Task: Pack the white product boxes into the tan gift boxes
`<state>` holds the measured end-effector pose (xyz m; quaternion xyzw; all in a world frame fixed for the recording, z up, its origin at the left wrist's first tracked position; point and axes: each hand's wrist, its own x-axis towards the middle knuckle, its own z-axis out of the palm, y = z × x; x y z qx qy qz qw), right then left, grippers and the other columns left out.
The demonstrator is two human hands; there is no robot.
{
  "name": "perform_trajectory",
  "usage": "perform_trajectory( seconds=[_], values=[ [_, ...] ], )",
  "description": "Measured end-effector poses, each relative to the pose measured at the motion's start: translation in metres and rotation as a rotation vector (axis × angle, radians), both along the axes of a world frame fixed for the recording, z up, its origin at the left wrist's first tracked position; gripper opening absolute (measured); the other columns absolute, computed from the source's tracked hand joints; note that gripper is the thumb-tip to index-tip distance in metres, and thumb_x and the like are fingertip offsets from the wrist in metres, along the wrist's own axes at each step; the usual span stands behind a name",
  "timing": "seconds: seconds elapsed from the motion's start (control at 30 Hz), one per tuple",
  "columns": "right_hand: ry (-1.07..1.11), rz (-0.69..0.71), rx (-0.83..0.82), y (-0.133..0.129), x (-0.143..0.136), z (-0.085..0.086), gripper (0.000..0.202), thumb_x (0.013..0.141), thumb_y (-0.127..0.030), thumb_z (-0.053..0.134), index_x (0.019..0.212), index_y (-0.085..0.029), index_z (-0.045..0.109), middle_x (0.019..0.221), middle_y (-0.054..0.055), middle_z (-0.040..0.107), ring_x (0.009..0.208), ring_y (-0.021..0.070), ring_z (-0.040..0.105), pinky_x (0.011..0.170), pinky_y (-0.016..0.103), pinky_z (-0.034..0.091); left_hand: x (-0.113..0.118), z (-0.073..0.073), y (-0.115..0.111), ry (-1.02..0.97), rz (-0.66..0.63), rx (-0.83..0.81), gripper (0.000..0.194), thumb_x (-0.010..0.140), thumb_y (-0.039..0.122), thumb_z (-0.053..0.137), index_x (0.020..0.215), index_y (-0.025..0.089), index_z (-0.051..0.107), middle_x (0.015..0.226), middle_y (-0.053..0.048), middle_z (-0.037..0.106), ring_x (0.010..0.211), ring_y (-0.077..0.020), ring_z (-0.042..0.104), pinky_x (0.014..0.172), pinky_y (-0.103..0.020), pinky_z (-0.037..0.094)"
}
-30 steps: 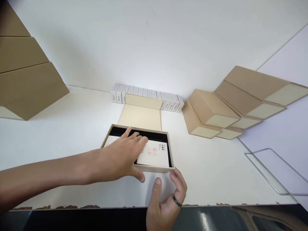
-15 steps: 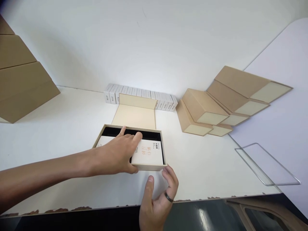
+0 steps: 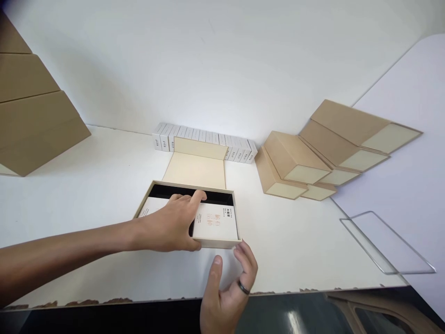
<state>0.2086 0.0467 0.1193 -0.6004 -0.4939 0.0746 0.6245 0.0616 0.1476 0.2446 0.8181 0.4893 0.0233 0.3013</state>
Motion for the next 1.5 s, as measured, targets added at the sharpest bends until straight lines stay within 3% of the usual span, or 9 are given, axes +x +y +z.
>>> perform_trajectory(
  seconds=[0.23,0.4,0.5,0.57,0.7,0.83,1.03,1.27,1.5],
  values=[
    [-0.025,-0.015,0.019,0.002,0.001,-0.003,0.036,0.087,-0.033,0.065,0.118,-0.02,0.052,0.13,0.014,0.051,0.125,0.031,0.048,0.102,0.056,0.037,-0.01,0.002,-0.001,-0.029,-0.072,0.001,0.069,0.067,0.043,0.078,0.121,0.016,0.045,0.12,-0.012,0.059,0.11,-0.0299,0.052,0.094,-0.043,0.044],
    [0.053,0.021,0.071,0.003,0.001,0.005,0.035,0.088,-0.029,0.066,0.118,-0.019,0.052,0.133,0.015,0.05,0.129,0.0313,0.045,0.107,0.061,0.032,-0.026,0.013,-0.013,0.147,-0.153,0.229,0.08,0.064,0.041,0.086,0.128,0.016,0.045,0.143,-0.018,0.046,0.135,-0.037,0.038,0.108,-0.051,0.037],
    [-0.016,0.114,0.091,0.006,0.012,0.031,0.033,0.089,-0.027,0.065,0.119,-0.02,0.054,0.134,0.014,0.05,0.128,0.031,0.047,0.107,0.061,0.032,-0.038,0.015,-0.022,0.166,-0.128,0.325,0.081,0.065,0.041,0.086,0.13,0.018,0.045,0.15,-0.019,0.041,0.143,-0.0383,0.03,0.111,-0.052,0.035],
    [-0.247,0.296,0.009,0.014,0.023,0.057,0.034,0.09,-0.03,0.063,0.122,-0.024,0.054,0.138,0.012,0.048,0.131,0.0301,0.045,0.106,0.057,0.036,-0.046,0.01,-0.027,0.167,-0.097,0.348,0.081,0.064,0.04,0.086,0.13,0.017,0.046,0.15,-0.02,0.041,0.145,-0.0391,0.026,0.112,-0.054,0.034],
    [-0.883,0.608,-0.335,0.052,0.032,0.107,0.05,0.086,-0.052,0.067,0.132,-0.04,0.051,0.15,0.005,0.037,0.137,0.0349,0.034,0.095,0.056,0.047,-0.067,-0.001,-0.035,0.049,-0.025,0.387,0.08,0.06,0.043,0.087,0.125,0.017,0.049,0.149,-0.019,0.043,0.141,-0.0393,0.033,0.109,-0.052,0.038],
    [-1.245,0.836,-0.667,0.094,0.016,0.135,0.05,0.077,-0.059,0.074,0.121,-0.037,0.063,0.124,0.005,0.055,0.122,0.0364,0.045,0.088,0.054,0.05,-0.095,0.002,-0.03,-0.185,0.16,0.314,0.08,0.068,0.063,0.076,0.129,0.023,0.044,0.141,-0.012,0.051,0.128,-0.0329,0.049,0.1,-0.045,0.045],
    [-1.429,0.998,-0.852,0.123,0.0,0.141,0.051,0.071,-0.045,0.078,0.118,-0.029,0.067,0.103,0.005,0.056,0.091,0.0267,0.06,0.066,0.035,0.051,-0.115,0.006,0.04,-0.337,0.556,0.096,0.071,0.077,0.082,0.049,0.118,0.023,0.051,0.127,-0.011,0.061,0.111,-0.0297,0.061,0.083,-0.039,0.051],
    [-1.398,0.994,-0.83,0.12,0.001,0.142,0.031,0.075,-0.043,0.072,0.101,-0.028,0.067,0.094,0.001,0.052,0.081,0.0216,0.058,0.059,0.03,0.046,-0.086,-0.029,0.144,-0.233,0.651,0.105,0.056,0.088,0.04,0.065,0.135,0.016,0.047,0.14,-0.015,0.051,0.126,-0.0305,0.052,0.102,-0.045,0.045],
    [-1.397,1.006,-0.808,0.118,0.001,0.14,0.039,0.075,-0.045,0.074,0.11,-0.029,0.067,0.1,0.003,0.055,0.093,0.0256,0.061,0.068,0.035,0.053,-0.072,-0.051,0.186,-0.226,0.892,-0.041,0.043,0.093,0.036,0.063,0.13,0.018,0.053,0.131,-0.011,0.056,0.113,-0.0259,0.06,0.094,-0.047,0.053]
  ],
)
